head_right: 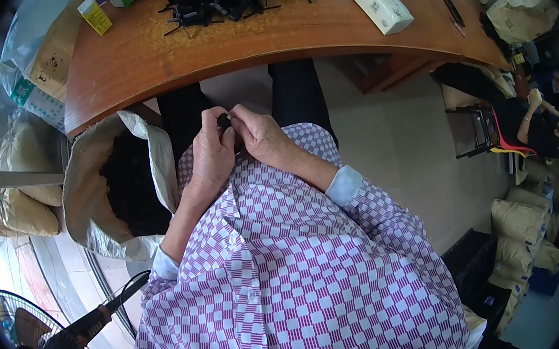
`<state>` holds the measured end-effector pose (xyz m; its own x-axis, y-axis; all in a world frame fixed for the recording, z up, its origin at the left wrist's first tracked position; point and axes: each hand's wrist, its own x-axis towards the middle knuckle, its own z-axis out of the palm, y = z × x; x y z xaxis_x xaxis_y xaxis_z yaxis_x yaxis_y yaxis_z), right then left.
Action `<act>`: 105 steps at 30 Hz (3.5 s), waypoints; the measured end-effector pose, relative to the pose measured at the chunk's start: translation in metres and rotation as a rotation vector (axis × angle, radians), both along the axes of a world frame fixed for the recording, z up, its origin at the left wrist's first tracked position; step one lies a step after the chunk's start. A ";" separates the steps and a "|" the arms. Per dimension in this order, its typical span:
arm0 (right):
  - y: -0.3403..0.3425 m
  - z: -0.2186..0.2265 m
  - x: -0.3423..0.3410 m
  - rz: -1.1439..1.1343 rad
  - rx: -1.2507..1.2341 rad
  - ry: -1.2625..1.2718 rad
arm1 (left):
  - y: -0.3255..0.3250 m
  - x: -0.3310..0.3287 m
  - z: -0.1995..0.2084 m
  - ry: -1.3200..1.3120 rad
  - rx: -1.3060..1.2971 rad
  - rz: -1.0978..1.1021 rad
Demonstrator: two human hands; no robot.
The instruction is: Manually inspect and sort small black plastic components at a production table.
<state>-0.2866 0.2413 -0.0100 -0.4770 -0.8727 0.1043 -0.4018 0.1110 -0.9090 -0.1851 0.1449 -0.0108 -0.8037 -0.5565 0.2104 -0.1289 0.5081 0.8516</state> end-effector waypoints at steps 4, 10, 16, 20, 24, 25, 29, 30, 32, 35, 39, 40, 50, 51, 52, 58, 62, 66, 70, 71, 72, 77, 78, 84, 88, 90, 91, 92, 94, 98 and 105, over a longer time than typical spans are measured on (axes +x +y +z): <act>-0.006 -0.010 -0.017 0.040 -0.048 -0.014 | -0.007 0.000 -0.015 0.034 0.032 -0.008; -0.065 0.033 -0.074 0.080 0.083 0.325 | -0.036 0.007 -0.098 0.181 1.143 0.059; -0.152 0.054 -0.124 -0.173 0.056 0.537 | -0.032 0.004 -0.090 0.149 0.976 -0.063; -0.181 0.031 -0.150 -0.171 0.125 0.534 | -0.030 0.003 -0.094 0.124 1.025 -0.100; -0.175 0.046 -0.153 -0.084 0.065 0.041 | -0.029 0.006 -0.094 0.108 1.051 -0.107; -0.171 0.058 -0.150 -0.041 0.050 -0.345 | -0.030 0.006 -0.090 0.103 1.070 -0.102; -0.157 0.067 -0.142 -0.043 -0.070 -0.658 | -0.032 0.009 -0.088 0.126 1.198 -0.140; -0.149 0.066 -0.139 -0.047 -0.073 -0.655 | -0.033 0.007 -0.084 0.126 1.197 -0.146; -0.128 0.063 -0.115 0.025 -0.143 -0.677 | -0.032 0.010 -0.076 0.138 1.259 -0.124; -0.090 0.057 -0.071 -0.009 -0.166 -0.507 | -0.038 0.007 -0.045 0.190 1.284 -0.129; -0.038 0.031 -0.037 -0.048 -0.206 -0.140 | -0.038 0.002 -0.006 0.266 1.344 -0.170; -0.030 0.027 -0.033 -0.054 -0.200 -0.153 | -0.035 0.000 0.003 0.279 1.370 -0.138; 0.012 0.003 -0.019 -0.155 -0.227 -0.070 | -0.016 -0.011 0.022 0.378 1.295 -0.207; 0.013 0.002 -0.017 -0.153 -0.208 -0.144 | -0.015 -0.012 0.025 0.427 1.285 -0.204; 0.014 0.002 -0.017 -0.152 -0.188 -0.216 | -0.013 -0.013 0.026 0.418 1.283 -0.207; 0.014 0.009 -0.015 0.000 -0.259 -0.101 | -0.008 -0.016 0.022 0.456 1.094 -0.252; 0.017 -0.002 -0.018 0.019 -0.271 -0.198 | -0.014 -0.015 0.025 0.452 1.105 -0.379; 0.020 -0.012 -0.017 0.061 -0.312 -0.275 | -0.026 -0.012 0.014 0.430 1.142 -0.497; 0.021 -0.008 -0.020 0.080 -0.176 -0.210 | -0.024 -0.014 0.013 0.424 1.120 -0.365; 0.021 -0.007 -0.020 0.082 -0.174 -0.211 | -0.023 -0.014 0.015 0.425 1.122 -0.362; 0.020 -0.005 -0.019 0.075 -0.192 -0.165 | -0.022 -0.013 0.017 0.411 1.074 -0.341; 0.025 0.011 -0.016 -0.018 -0.149 -0.171 | -0.015 -0.008 0.032 0.365 1.009 -0.267; 0.029 0.015 -0.017 -0.040 -0.134 -0.225 | -0.014 -0.006 0.035 0.322 0.941 -0.242; 0.019 0.028 0.001 -0.073 -0.190 -0.300 | -0.007 -0.004 0.018 0.293 0.556 -0.149; 0.012 0.031 0.003 -0.055 -0.206 -0.320 | -0.005 -0.003 0.020 0.198 0.322 -0.088; 0.009 0.030 0.000 -0.034 -0.187 -0.332 | -0.005 -0.005 0.023 0.201 0.287 -0.071; 0.009 0.030 -0.001 -0.018 -0.166 -0.343 | -0.004 -0.006 0.023 0.204 0.256 -0.057; 0.009 0.029 -0.003 -0.019 -0.167 -0.345 | -0.004 -0.007 0.022 0.201 0.256 -0.058; 0.009 0.029 -0.006 0.002 -0.129 -0.455 | -0.005 -0.010 0.020 0.229 0.250 -0.067; 0.013 0.026 -0.008 -0.096 -0.201 -0.483 | 0.002 -0.017 0.034 0.221 0.245 -0.120; -0.002 -0.015 0.001 -0.124 -0.349 -0.429 | 0.005 -0.018 0.024 0.070 -0.010 -0.018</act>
<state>-0.2852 0.2394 -0.0248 -0.6371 -0.7559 0.1507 0.0086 -0.2025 -0.9793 -0.2028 0.1500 0.0131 -0.7966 -0.5396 0.2723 -0.0598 0.5187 0.8528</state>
